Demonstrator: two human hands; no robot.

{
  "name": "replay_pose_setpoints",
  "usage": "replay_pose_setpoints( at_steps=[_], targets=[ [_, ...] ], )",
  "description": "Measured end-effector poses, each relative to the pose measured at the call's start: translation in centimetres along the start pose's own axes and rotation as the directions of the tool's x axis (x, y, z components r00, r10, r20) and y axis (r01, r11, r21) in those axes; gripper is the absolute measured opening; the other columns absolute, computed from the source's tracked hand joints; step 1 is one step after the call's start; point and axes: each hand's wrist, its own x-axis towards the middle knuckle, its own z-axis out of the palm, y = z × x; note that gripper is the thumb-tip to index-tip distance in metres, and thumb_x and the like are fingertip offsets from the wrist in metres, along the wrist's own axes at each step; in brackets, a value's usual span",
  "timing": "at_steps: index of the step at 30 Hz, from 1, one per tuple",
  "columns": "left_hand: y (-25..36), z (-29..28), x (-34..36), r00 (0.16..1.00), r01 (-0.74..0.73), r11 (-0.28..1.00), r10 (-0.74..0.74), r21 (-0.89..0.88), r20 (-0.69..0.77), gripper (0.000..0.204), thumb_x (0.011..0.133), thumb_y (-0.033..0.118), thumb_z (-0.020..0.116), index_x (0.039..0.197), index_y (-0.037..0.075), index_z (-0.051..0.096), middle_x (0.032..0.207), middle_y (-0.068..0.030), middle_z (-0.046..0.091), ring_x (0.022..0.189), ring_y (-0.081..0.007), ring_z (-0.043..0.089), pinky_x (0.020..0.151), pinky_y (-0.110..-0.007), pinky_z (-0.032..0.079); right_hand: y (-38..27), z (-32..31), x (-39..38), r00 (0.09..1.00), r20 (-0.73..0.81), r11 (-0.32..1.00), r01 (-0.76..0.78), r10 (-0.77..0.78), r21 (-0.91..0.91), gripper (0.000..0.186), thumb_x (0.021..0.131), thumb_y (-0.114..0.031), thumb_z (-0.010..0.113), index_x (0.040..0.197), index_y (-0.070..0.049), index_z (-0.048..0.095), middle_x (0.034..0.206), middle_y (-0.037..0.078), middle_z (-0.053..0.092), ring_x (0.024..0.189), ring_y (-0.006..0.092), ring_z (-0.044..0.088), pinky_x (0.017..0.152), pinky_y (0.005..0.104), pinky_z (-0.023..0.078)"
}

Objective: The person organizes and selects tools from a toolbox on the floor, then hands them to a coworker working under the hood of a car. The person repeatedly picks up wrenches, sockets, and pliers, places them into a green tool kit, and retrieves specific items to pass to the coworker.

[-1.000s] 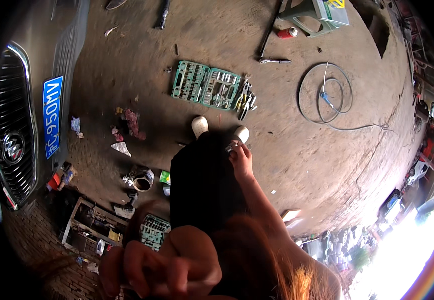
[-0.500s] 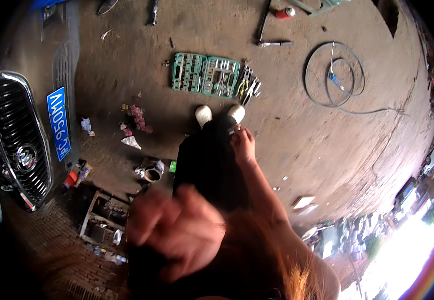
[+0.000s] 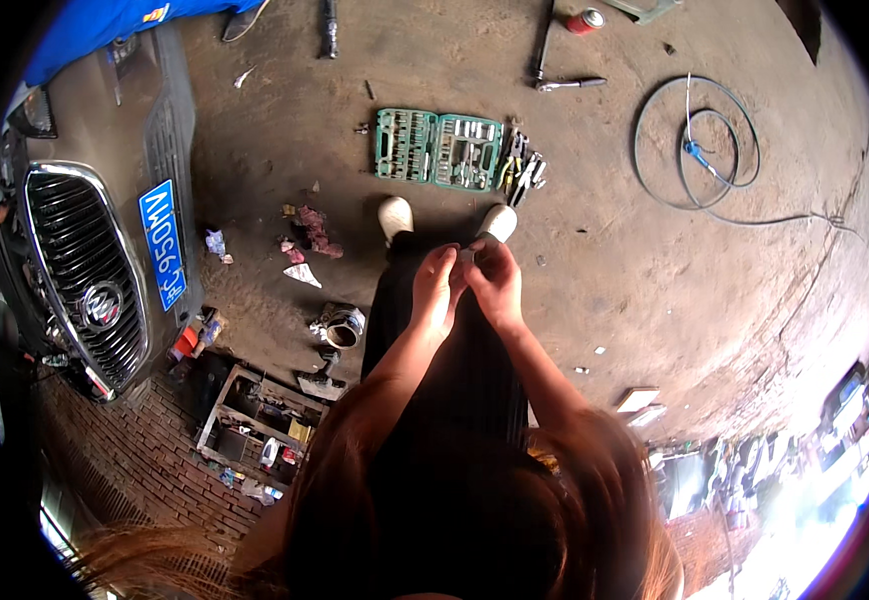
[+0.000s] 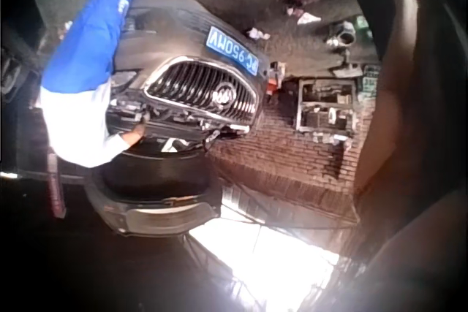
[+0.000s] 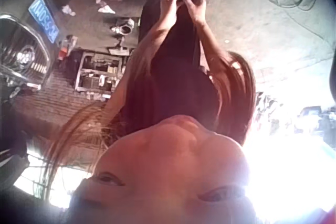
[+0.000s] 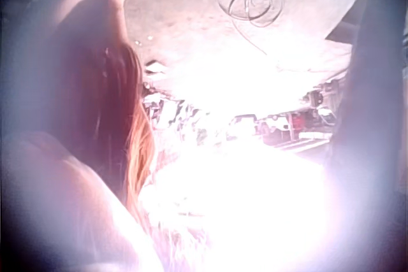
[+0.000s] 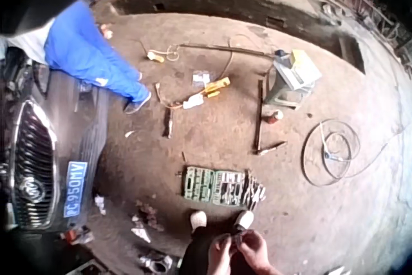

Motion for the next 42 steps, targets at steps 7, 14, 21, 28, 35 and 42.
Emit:
replay_pose_setpoints(
  at_steps=[7, 14, 21, 28, 35, 42],
  targets=[
    [3.4, -5.2, 3.1, 0.984, 0.169, 0.973, -0.175, -0.156, -0.025, 0.016, 0.093, 0.017, 0.055, 0.1, 0.002, 0.057, 0.089, -0.002, 0.06, 0.079, -0.0093, 0.057, 0.071, -0.023, 0.049, -1.3, 6.8, 0.6, 0.993, 0.03, 0.769, 0.109, -0.116, -0.63, 0.025, 0.071, -0.005, 0.069, 0.094, -0.003, 0.059, 0.086, 0.009, 0.059, 0.069, 0.0188, 0.061, 0.064, 0.0283, 0.05],
    [11.6, -15.3, 10.3, 0.927, 0.373, 0.923, -0.365, -0.096, 0.091, 0.011, 0.091, 0.013, 0.058, 0.094, 0.003, 0.061, 0.086, -0.0054, 0.063, 0.08, -0.0134, 0.061, 0.074, -0.027, 0.051, 2.9, 18.7, 4.5, 0.995, -0.051, 0.684, 0.026, -0.091, -0.729, 0.025, 0.073, -0.011, 0.072, 0.093, -0.004, 0.059, 0.085, 0.01, 0.058, 0.07, 0.0215, 0.063, 0.062, 0.0305, 0.052],
    [28.4, -27.4, 13.6, 0.975, 0.223, 0.97, -0.222, 0.095, -0.017, 0.019, 0.089, 0.015, 0.061, 0.102, 0.001, 0.061, 0.084, -0.005, 0.063, 0.069, -0.0112, 0.057, 0.063, -0.024, 0.047, 5.4, 37.7, 8.1, 0.997, 0.08, 0.794, 0.059, -0.013, -0.604, 0.028, 0.072, -0.007, 0.072, 0.095, -0.002, 0.058, 0.09, 0.011, 0.056, 0.073, 0.0212, 0.061, 0.064, 0.0291, 0.052],
    [37.0, -31.2, 16.5, 0.986, 0.113, 0.981, -0.092, 0.155, -0.137, 0.023, 0.093, 0.021, 0.057, 0.108, 0.005, 0.061, 0.093, -0.0031, 0.062, 0.076, -0.0079, 0.054, 0.068, -0.023, 0.044, 2.4, 48.1, 11.0, 0.994, 0.109, 0.886, 0.071, -0.024, -0.459, 0.02, 0.079, -0.008, 0.068, 0.095, -0.002, 0.058, 0.085, 0.009, 0.062, 0.07, 0.0157, 0.063, 0.064, 0.0264, 0.051],
    [37.0, -27.9, 18.3, 0.986, 0.159, 0.977, -0.151, 0.14, -0.065, 0.02, 0.094, 0.021, 0.055, 0.107, 0.006, 0.06, 0.095, -0.0019, 0.064, 0.079, -0.0086, 0.058, 0.068, -0.022, 0.043, 4.4, 43.6, 14.8, 0.992, -0.112, 0.908, 0.003, -0.055, -0.42, 0.015, 0.084, -0.007, 0.065, 0.096, 0.0, 0.06, 0.083, 0.007, 0.065, 0.074, 0.0109, 0.063, 0.066, 0.0264, 0.051],
    [34.1, -26.7, 27.8, 0.98, 0.195, 0.956, -0.201, 0.221, 0.004, 0.019, 0.093, 0.022, 0.055, 0.105, 0.009, 0.06, 0.095, -0.0024, 0.065, 0.077, -0.0103, 0.061, 0.066, -0.023, 0.045, 9.0, 33.4, 23.1, 0.959, -0.272, 0.792, -0.11, -0.074, -0.601, 0.015, 0.08, -0.012, 0.067, 0.09, -0.001, 0.061, 0.082, 0.008, 0.067, 0.068, 0.0157, 0.065, 0.062, 0.0282, 0.051]
  ],
)
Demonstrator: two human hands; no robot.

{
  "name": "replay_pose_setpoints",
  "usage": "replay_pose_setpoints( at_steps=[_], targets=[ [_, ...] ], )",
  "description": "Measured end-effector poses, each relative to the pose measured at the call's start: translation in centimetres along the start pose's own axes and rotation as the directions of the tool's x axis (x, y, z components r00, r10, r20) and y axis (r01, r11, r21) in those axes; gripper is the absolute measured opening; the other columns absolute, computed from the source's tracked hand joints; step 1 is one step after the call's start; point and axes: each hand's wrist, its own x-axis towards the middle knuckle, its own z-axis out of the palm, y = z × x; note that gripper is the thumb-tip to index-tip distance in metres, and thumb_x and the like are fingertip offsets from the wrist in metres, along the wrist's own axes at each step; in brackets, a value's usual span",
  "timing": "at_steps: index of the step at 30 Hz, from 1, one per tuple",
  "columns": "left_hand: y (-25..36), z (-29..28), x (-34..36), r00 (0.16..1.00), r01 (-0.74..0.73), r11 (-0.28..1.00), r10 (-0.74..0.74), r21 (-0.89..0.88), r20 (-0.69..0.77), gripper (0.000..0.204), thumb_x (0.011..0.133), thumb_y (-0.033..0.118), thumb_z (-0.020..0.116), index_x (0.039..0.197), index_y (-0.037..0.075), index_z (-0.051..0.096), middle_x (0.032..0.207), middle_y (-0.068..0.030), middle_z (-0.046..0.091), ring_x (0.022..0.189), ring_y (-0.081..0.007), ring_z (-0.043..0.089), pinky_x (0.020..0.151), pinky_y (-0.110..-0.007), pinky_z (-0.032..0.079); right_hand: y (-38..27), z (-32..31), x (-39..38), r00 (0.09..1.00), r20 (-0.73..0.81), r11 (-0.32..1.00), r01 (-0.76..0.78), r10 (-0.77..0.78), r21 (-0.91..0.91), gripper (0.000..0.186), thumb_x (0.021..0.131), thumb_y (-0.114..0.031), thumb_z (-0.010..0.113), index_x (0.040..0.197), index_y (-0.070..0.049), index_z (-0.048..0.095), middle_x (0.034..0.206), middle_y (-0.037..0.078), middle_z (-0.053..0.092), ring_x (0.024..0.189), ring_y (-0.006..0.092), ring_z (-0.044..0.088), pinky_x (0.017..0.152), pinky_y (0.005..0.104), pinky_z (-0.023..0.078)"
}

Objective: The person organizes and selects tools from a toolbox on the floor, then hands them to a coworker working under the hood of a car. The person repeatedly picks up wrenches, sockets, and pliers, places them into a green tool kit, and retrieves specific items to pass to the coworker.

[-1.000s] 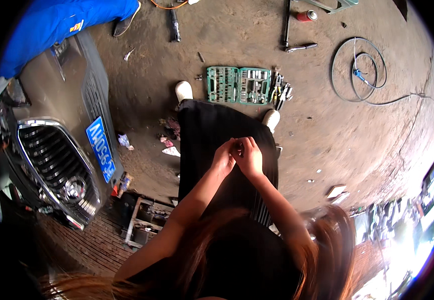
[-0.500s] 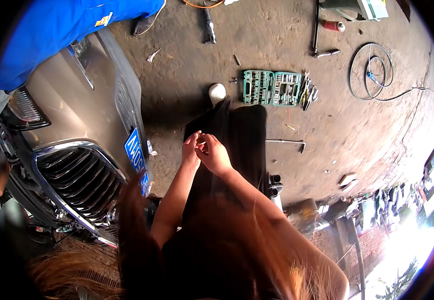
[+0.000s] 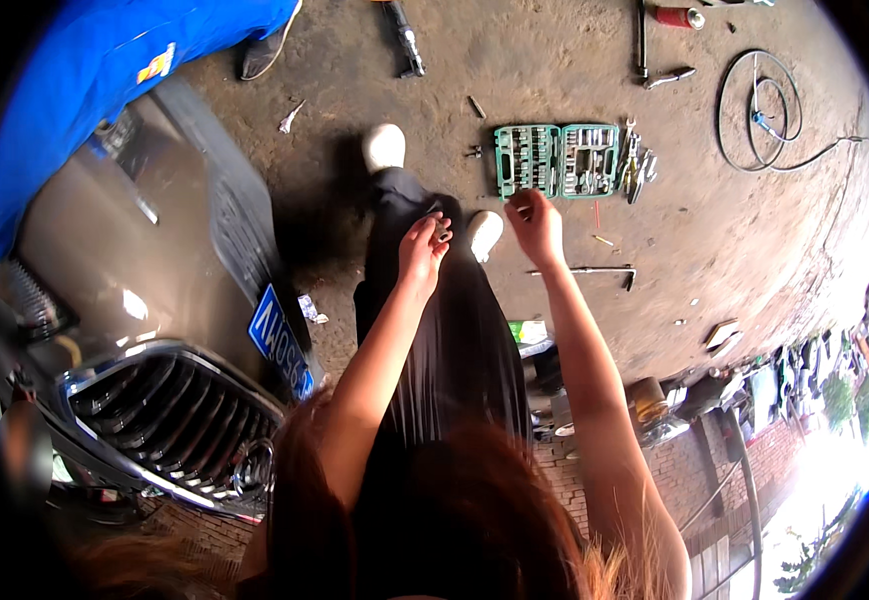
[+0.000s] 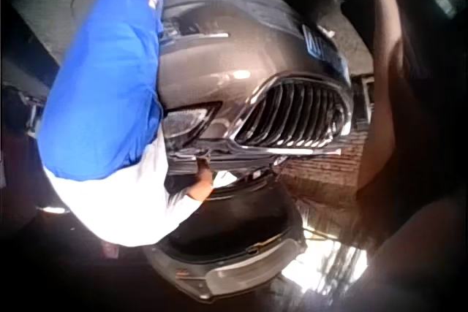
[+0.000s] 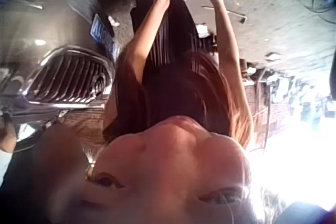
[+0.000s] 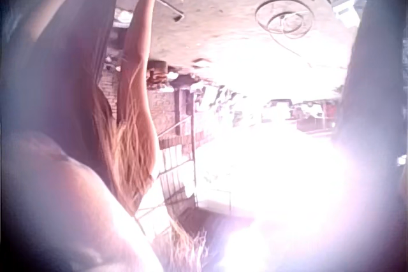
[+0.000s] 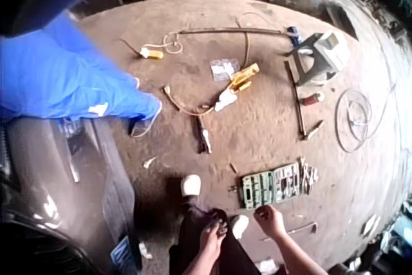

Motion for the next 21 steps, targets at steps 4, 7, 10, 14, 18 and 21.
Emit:
replay_pose_setpoints(
  at_steps=[4, 7, 10, 14, 18, 21],
  targets=[
    [-0.3, 1.0, 8.6, 0.997, 0.079, 0.985, -0.082, 0.152, 0.012, 0.019, 0.092, 0.022, 0.056, 0.105, 0.009, 0.06, 0.094, -0.0016, 0.066, 0.078, -0.0099, 0.061, 0.067, -0.022, 0.045, 5.6, 3.6, 10.3, 0.998, -0.023, 0.995, -0.048, 0.05, 0.083, 0.023, 0.075, -0.017, 0.074, 0.087, -0.002, 0.062, 0.078, 0.007, 0.067, 0.07, 0.0154, 0.065, 0.065, 0.0291, 0.051],
    [-0.1, 1.4, 14.0, 0.993, 0.039, 0.977, -0.061, 0.211, 0.102, 0.019, 0.092, 0.023, 0.056, 0.106, 0.01, 0.06, 0.096, -0.0017, 0.065, 0.077, -0.0092, 0.059, 0.066, -0.022, 0.044, 9.9, 8.6, 19.6, 0.999, 0.009, 0.997, 0.049, -0.049, -0.058, 0.032, 0.07, -0.023, 0.077, 0.09, -0.002, 0.062, 0.083, 0.009, 0.067, 0.076, 0.0198, 0.065, 0.069, 0.0317, 0.05],
    [1.2, 3.0, 14.5, 0.985, 0.168, 0.961, -0.158, 0.219, -0.064, 0.021, 0.091, 0.023, 0.057, 0.108, 0.009, 0.057, 0.097, -0.0006, 0.062, 0.074, -0.0097, 0.056, 0.065, -0.022, 0.044, 13.5, 13.2, 26.2, 0.996, 0.076, 0.984, -0.034, 0.048, -0.173, 0.035, 0.071, -0.023, 0.076, 0.097, -0.002, 0.063, 0.087, 0.011, 0.067, 0.077, 0.0224, 0.065, 0.07, 0.0334, 0.051],
    [1.9, 5.4, 13.9, 0.97, -0.236, 0.853, 0.232, 0.466, 0.066, 0.012, 0.091, 0.011, 0.055, 0.102, 0.006, 0.06, 0.089, 0.0025, 0.061, 0.074, -0.0047, 0.053, 0.061, -0.018, 0.041, 17.8, 17.1, 32.1, 0.994, -0.062, 0.895, -0.105, 0.087, -0.434, 0.041, 0.071, -0.027, 0.075, 0.1, -0.005, 0.055, 0.103, 0.016, 0.059, 0.094, 0.0337, 0.059, 0.077, 0.0426, 0.048],
    [3.8, 6.1, 12.8, 0.998, 0.059, 0.935, -0.047, 0.351, -0.045, 0.016, 0.092, 0.016, 0.053, 0.104, 0.007, 0.059, 0.089, 0.0039, 0.06, 0.078, -0.0044, 0.053, 0.066, -0.021, 0.041, 18.0, 18.4, 33.1, 0.995, 0.032, 0.787, -0.059, 0.099, -0.614, 0.032, 0.076, -0.024, 0.07, 0.096, -0.007, 0.053, 0.095, 0.014, 0.06, 0.086, 0.0335, 0.061, 0.073, 0.0431, 0.049],
    [5.2, 6.8, 12.5, 1.0, 0.008, 0.922, 0.001, 0.386, -0.024, 0.017, 0.093, 0.015, 0.052, 0.105, 0.006, 0.059, 0.091, 0.0025, 0.06, 0.079, -0.0052, 0.052, 0.067, -0.022, 0.041, 17.9, 18.7, 33.8, 0.998, 0.016, 0.776, -0.038, 0.062, -0.63, 0.028, 0.077, -0.025, 0.068, 0.092, -0.006, 0.052, 0.09, 0.013, 0.061, 0.079, 0.0334, 0.062, 0.07, 0.0429, 0.049]
  ],
)
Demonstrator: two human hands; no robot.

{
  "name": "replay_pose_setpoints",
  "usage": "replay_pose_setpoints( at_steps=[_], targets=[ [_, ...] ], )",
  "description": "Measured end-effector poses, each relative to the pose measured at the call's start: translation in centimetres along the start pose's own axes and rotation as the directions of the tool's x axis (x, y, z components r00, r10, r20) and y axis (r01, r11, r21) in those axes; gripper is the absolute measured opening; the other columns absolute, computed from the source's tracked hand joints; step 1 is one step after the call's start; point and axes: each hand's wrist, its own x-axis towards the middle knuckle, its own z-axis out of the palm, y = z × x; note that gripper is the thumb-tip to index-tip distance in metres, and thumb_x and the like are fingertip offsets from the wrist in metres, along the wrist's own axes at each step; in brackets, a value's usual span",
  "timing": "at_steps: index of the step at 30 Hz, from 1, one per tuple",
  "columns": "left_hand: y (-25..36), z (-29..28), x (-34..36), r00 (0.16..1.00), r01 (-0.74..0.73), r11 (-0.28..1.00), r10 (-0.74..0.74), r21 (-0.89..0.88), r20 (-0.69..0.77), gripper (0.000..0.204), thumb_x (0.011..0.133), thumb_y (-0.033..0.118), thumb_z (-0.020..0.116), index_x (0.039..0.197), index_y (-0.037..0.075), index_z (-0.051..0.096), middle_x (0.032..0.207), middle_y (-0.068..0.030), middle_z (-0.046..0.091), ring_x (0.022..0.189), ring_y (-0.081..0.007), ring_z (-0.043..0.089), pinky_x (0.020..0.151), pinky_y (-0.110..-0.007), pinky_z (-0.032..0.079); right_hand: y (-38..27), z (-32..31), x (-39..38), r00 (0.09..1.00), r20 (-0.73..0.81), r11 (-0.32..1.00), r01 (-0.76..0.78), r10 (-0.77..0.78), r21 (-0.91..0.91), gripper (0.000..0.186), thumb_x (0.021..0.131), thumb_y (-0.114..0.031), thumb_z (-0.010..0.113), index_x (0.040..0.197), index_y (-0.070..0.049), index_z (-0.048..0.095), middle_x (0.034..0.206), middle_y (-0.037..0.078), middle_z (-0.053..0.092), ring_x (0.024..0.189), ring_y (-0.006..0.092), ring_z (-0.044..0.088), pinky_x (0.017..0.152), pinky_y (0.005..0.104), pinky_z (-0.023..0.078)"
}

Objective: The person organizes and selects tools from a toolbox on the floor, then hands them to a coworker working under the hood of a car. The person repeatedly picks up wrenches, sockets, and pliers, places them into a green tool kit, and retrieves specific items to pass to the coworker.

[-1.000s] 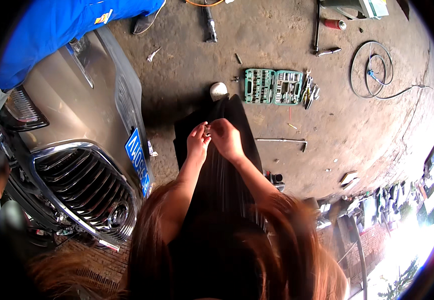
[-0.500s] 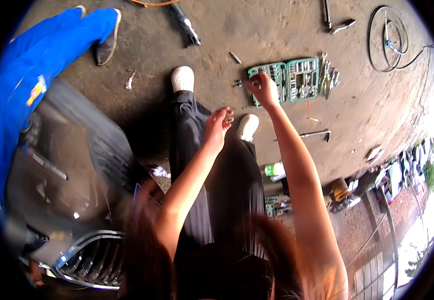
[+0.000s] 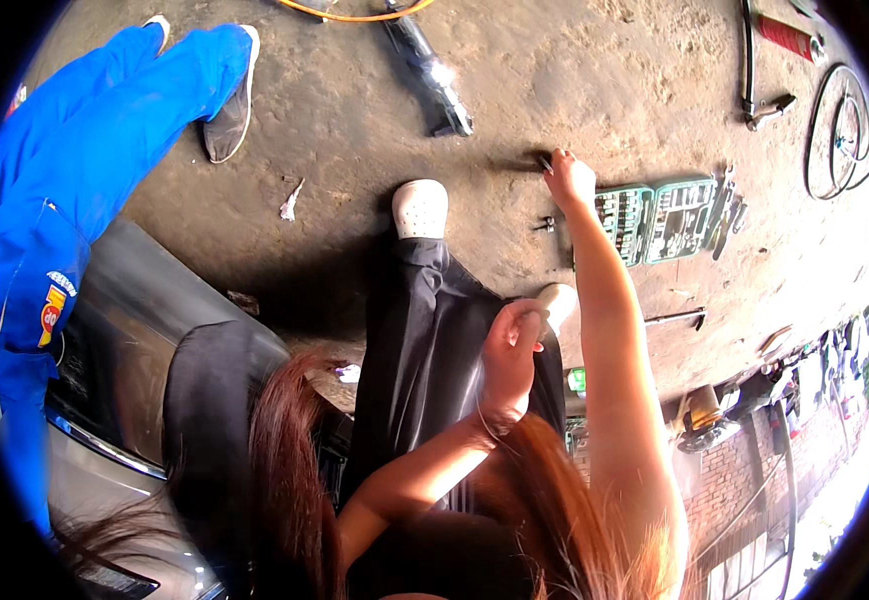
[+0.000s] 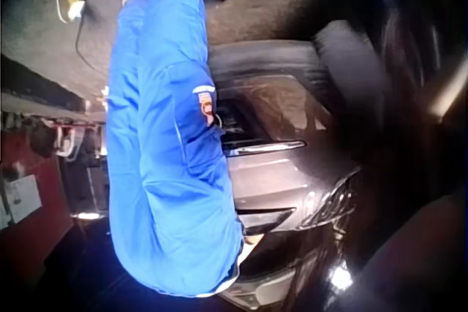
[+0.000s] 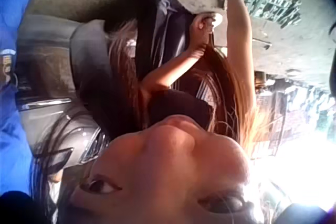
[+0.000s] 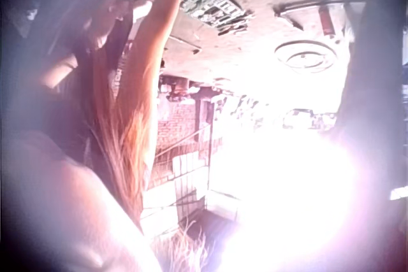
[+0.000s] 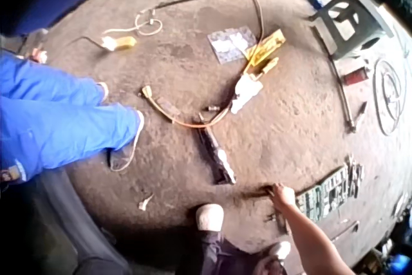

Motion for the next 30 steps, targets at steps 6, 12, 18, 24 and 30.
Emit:
replay_pose_setpoints(
  at_steps=[6, 12, 18, 24, 30],
  targets=[
    [0.8, -0.2, 0.8, 0.999, -0.006, 0.995, 0.002, -0.096, -0.036, 0.019, 0.093, 0.018, 0.053, 0.107, 0.006, 0.058, 0.097, -0.0002, 0.062, 0.082, -0.0059, 0.054, 0.067, -0.022, 0.043, -9.9, -5.5, 4.3, 0.937, -0.332, 0.808, 0.108, 0.112, 0.579, 0.026, 0.08, -0.013, 0.061, 0.098, -0.002, 0.047, 0.089, 0.019, 0.054, 0.082, 0.0354, 0.056, 0.074, 0.0434, 0.046],
    [1.3, -1.0, 2.0, 1.0, -0.025, 0.971, 0.02, -0.237, -0.024, 0.024, 0.092, 0.02, 0.058, 0.109, 0.004, 0.058, 0.098, -0.0043, 0.061, 0.082, -0.0094, 0.055, 0.067, -0.022, 0.043, -23.7, -11.9, 15.0, 0.723, -0.663, 0.824, 0.486, -0.192, 0.291, 0.027, 0.083, -0.02, 0.057, 0.1, -0.002, 0.047, 0.084, 0.019, 0.058, 0.074, 0.0378, 0.058, 0.069, 0.0447, 0.046],
    [1.3, -2.8, 2.9, 0.991, 0.113, 0.966, -0.126, -0.231, -0.045, 0.025, 0.093, 0.014, 0.055, 0.114, 0.0, 0.054, 0.107, -0.0039, 0.059, 0.099, -0.0118, 0.055, 0.087, -0.024, 0.044, -25.3, -10.9, 23.0, 0.9, -0.431, 0.964, 0.171, -0.068, 0.204, 0.038, 0.081, -0.026, 0.063, 0.109, -0.005, 0.047, 0.106, 0.021, 0.058, 0.097, 0.0379, 0.059, 0.082, 0.0447, 0.049],
    [2.8, -2.1, 2.4, 0.989, 0.07, 0.963, -0.101, -0.261, -0.105, 0.019, 0.093, 0.018, 0.056, 0.107, 0.005, 0.058, 0.093, -0.0007, 0.061, 0.076, -0.0055, 0.052, 0.064, -0.02, 0.043, -25.3, -11.8, 19.6, 0.838, -0.513, 0.883, 0.09, 0.183, 0.461, 0.032, 0.088, -0.026, 0.056, 0.111, -0.005, 0.049, 0.095, 0.02, 0.062, 0.094, 0.0358, 0.061, 0.078, 0.043, 0.05],
    [5.3, -3.0, 2.7, 0.967, -0.188, 0.98, 0.173, -0.063, -0.188, 0.024, 0.096, 0.014, 0.049, 0.117, 0.004, 0.051, 0.104, -0.0051, 0.059, 0.092, -0.0114, 0.054, 0.077, -0.025, 0.044, -17.0, -11.1, 5.8, 0.983, -0.139, -0.408, 0.08, -0.117, 0.91, 0.027, 0.086, -0.036, 0.053, 0.089, -0.008, 0.054, 0.074, 0.001, 0.051, 0.066, 0.0117, 0.047, 0.061, 0.026, 0.038]
  ],
)
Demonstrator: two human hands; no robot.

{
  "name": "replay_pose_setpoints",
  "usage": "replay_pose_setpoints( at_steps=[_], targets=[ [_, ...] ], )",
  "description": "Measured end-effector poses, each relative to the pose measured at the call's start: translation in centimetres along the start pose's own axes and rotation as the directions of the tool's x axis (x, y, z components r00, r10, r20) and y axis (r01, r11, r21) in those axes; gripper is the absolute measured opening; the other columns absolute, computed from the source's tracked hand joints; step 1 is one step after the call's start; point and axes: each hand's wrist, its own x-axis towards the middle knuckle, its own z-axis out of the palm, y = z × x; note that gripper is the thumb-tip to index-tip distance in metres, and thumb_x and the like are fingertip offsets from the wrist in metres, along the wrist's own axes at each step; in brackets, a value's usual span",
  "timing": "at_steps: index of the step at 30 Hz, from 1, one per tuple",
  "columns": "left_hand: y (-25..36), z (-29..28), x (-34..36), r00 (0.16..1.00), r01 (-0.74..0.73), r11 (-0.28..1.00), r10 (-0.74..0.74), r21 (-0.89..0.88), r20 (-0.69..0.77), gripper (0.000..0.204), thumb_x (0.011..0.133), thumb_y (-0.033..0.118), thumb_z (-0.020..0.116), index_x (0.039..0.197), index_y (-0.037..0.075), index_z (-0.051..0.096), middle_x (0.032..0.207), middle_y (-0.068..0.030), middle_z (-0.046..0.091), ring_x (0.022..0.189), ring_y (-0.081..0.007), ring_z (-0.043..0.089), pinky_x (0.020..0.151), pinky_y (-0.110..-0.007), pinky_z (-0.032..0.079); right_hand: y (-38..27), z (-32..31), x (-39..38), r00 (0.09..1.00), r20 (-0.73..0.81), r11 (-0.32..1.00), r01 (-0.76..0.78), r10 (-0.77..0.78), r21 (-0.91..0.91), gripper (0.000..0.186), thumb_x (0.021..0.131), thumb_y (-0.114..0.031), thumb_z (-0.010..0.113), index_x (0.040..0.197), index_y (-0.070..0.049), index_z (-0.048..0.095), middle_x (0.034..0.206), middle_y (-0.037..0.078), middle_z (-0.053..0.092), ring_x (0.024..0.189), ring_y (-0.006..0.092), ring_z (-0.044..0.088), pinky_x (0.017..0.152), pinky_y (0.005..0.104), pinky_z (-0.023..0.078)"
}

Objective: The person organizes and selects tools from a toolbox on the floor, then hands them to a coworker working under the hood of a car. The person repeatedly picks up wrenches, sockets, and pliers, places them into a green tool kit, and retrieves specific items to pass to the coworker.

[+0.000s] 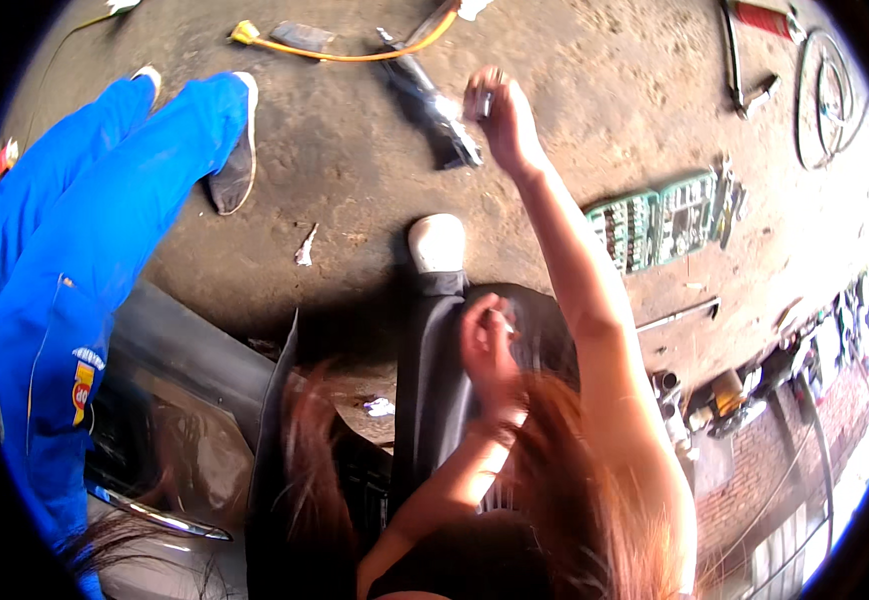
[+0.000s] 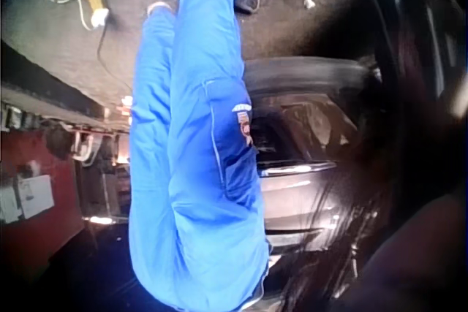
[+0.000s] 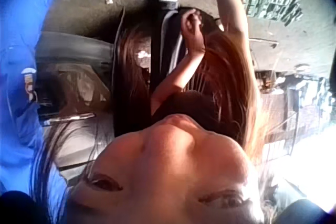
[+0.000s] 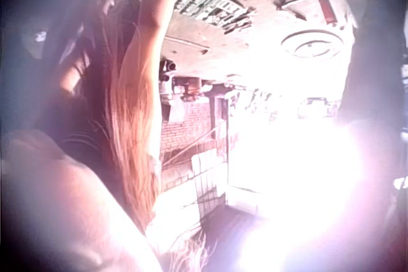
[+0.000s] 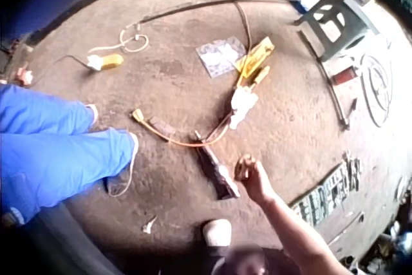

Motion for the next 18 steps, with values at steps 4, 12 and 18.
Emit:
replay_pose_setpoints(
  at_steps=[4, 12, 18],
  targets=[
    [-1.0, -0.1, 0.3, 0.976, -0.199, 0.98, 0.196, 0.027, 0.091, 0.042, 0.096, 0.02, 0.051, 0.133, 0.004, 0.039, 0.127, -0.0102, 0.047, 0.115, -0.0179, 0.045, 0.1, -0.033, 0.034, 1.6, -2.2, -12.7, 0.928, 0.051, 0.903, -0.372, 0.37, 0.214, 0.034, 0.081, -0.031, 0.058, 0.101, -0.004, 0.055, 0.098, 0.009, 0.059, 0.09, 0.0186, 0.058, 0.08, 0.0334, 0.049],
    [-6.0, 0.6, -1.7, 0.951, -0.145, 0.96, 0.067, 0.24, 0.303, 0.022, 0.09, 0.006, 0.053, 0.112, 0.001, 0.057, 0.123, -0.0104, 0.05, 0.117, -0.0197, 0.047, 0.1, -0.035, 0.038, 3.2, -9.5, -23.8, 0.885, -0.019, 0.636, -0.32, 0.465, 0.702, 0.022, 0.093, -0.025, 0.051, 0.085, -0.005, 0.054, 0.092, 0.01, 0.055, 0.083, 0.0201, 0.057, 0.062, 0.0287, 0.052],
    [-8.1, 1.5, -3.1, 0.957, 0.036, 0.974, -0.098, 0.223, 0.274, 0.015, 0.089, 0.005, 0.054, 0.103, 0.002, 0.059, 0.11, -0.0053, 0.058, 0.099, -0.0117, 0.051, 0.089, -0.025, 0.039, 1.9, -23.4, -23.8, 0.473, -0.856, 0.928, -0.371, 0.211, 0.024, 0.008, 0.087, -0.017, 0.055, 0.085, -0.009, 0.054, 0.072, 0.002, 0.056, 0.06, 0.0122, 0.055, 0.056, 0.025, 0.05]
  ],
)
